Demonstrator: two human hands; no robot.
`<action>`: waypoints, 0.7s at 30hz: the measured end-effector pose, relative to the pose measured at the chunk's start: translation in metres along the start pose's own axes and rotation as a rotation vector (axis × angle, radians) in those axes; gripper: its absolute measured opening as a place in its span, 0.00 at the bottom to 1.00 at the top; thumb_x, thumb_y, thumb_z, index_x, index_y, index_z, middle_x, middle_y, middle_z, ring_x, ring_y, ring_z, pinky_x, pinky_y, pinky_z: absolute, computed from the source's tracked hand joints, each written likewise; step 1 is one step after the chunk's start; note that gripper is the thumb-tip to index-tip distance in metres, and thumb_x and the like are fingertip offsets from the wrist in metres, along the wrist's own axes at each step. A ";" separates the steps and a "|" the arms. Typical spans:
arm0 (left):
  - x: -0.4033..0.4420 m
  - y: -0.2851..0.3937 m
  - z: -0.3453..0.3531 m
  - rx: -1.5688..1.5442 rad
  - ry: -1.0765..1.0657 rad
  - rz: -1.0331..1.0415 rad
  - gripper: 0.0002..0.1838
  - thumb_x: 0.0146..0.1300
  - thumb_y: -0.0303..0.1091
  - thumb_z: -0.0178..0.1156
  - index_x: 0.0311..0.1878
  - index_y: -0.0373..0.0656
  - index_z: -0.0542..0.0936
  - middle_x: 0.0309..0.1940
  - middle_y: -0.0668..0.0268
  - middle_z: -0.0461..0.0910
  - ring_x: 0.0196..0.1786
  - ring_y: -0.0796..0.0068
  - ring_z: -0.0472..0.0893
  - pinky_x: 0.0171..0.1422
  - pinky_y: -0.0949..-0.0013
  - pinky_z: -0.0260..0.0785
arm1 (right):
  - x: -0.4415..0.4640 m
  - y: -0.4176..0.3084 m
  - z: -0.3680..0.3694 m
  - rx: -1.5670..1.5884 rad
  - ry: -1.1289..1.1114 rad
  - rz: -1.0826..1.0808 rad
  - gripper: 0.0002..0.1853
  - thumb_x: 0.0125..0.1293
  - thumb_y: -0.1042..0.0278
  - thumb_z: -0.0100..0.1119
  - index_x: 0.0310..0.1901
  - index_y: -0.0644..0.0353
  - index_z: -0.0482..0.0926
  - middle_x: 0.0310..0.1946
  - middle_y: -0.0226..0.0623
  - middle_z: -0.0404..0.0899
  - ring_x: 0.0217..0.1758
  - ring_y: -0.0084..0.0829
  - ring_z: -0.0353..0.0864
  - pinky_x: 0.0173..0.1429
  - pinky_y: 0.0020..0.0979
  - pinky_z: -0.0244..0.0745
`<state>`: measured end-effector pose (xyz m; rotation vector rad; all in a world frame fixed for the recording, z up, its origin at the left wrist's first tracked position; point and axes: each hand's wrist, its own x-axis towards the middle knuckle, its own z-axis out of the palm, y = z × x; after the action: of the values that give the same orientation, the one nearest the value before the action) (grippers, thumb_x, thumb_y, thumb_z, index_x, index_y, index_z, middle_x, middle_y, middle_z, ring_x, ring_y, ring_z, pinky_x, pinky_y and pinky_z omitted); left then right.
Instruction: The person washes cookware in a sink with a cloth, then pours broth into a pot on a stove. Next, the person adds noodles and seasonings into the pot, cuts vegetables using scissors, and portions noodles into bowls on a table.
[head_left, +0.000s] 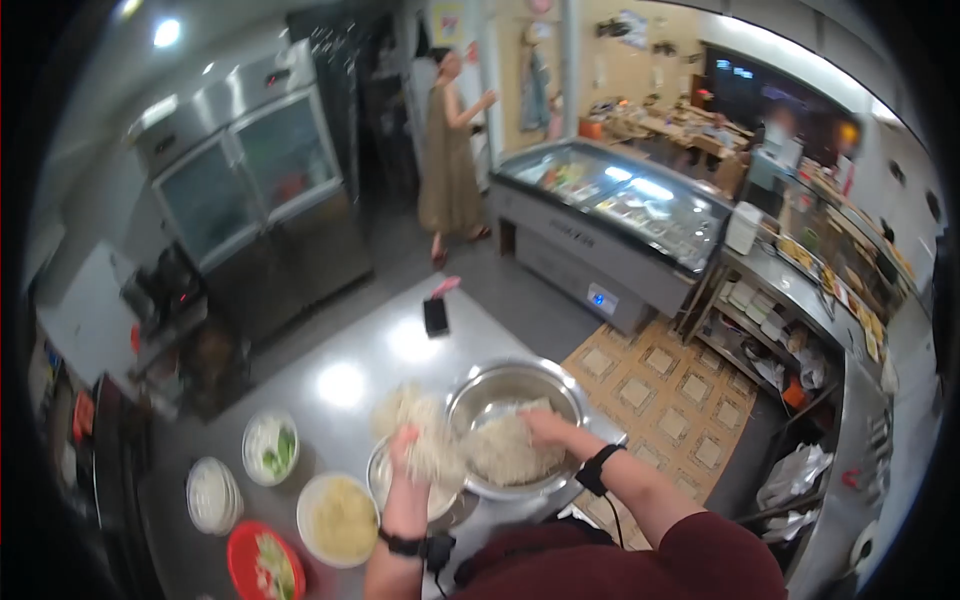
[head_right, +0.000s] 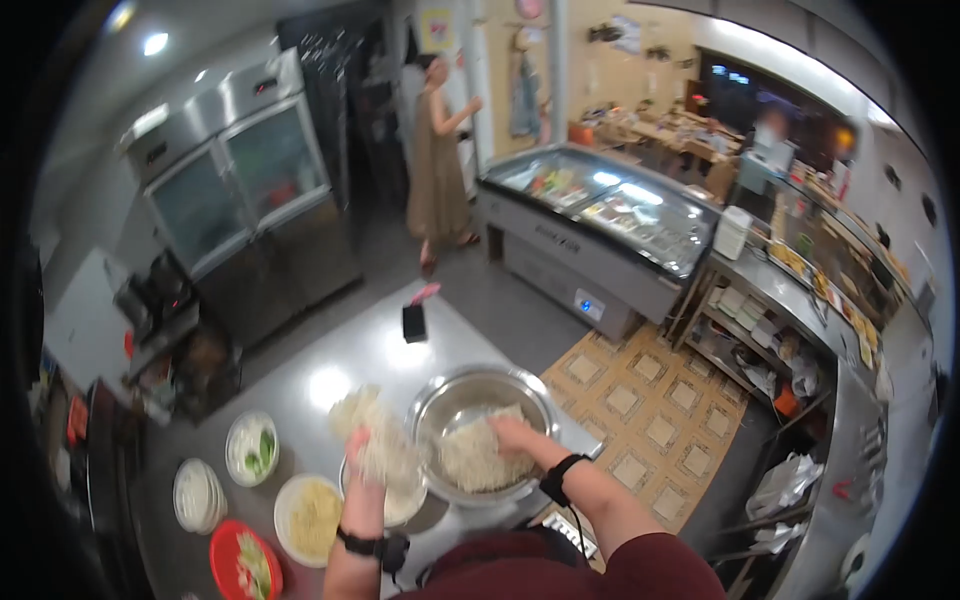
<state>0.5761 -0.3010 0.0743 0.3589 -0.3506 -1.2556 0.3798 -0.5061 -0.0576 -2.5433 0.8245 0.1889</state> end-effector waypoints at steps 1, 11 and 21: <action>0.009 -0.003 -0.001 -0.049 0.074 0.021 0.22 0.51 0.36 0.51 0.49 0.33 0.72 0.38 0.54 0.78 0.38 0.59 0.79 0.43 0.58 0.73 | -0.001 -0.010 -0.011 -0.058 -0.059 0.008 0.43 0.42 0.55 0.68 0.63 0.48 0.59 0.58 0.43 0.63 0.62 0.44 0.61 0.60 0.58 0.56; 0.028 -0.038 -0.016 0.107 0.210 -0.238 0.18 0.54 0.35 0.54 0.47 0.36 0.73 0.41 0.60 0.78 0.44 0.67 0.78 0.50 0.65 0.72 | -0.045 -0.120 -0.100 1.244 0.110 0.005 0.19 0.66 0.58 0.49 0.54 0.59 0.70 0.41 0.31 0.76 0.43 0.21 0.73 0.45 0.21 0.68; 0.029 -0.057 -0.022 0.086 0.310 -0.233 0.26 0.58 0.47 0.58 0.52 0.36 0.70 0.45 0.59 0.77 0.47 0.66 0.78 0.53 0.62 0.71 | -0.038 -0.111 -0.080 0.921 0.460 0.012 0.07 0.58 0.69 0.58 0.37 0.59 0.74 0.30 0.22 0.74 0.31 0.13 0.69 0.34 0.18 0.65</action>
<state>0.5451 -0.3429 0.0312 0.6739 -0.0992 -1.3892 0.4127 -0.4436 0.0656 -1.7045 0.8235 -0.6520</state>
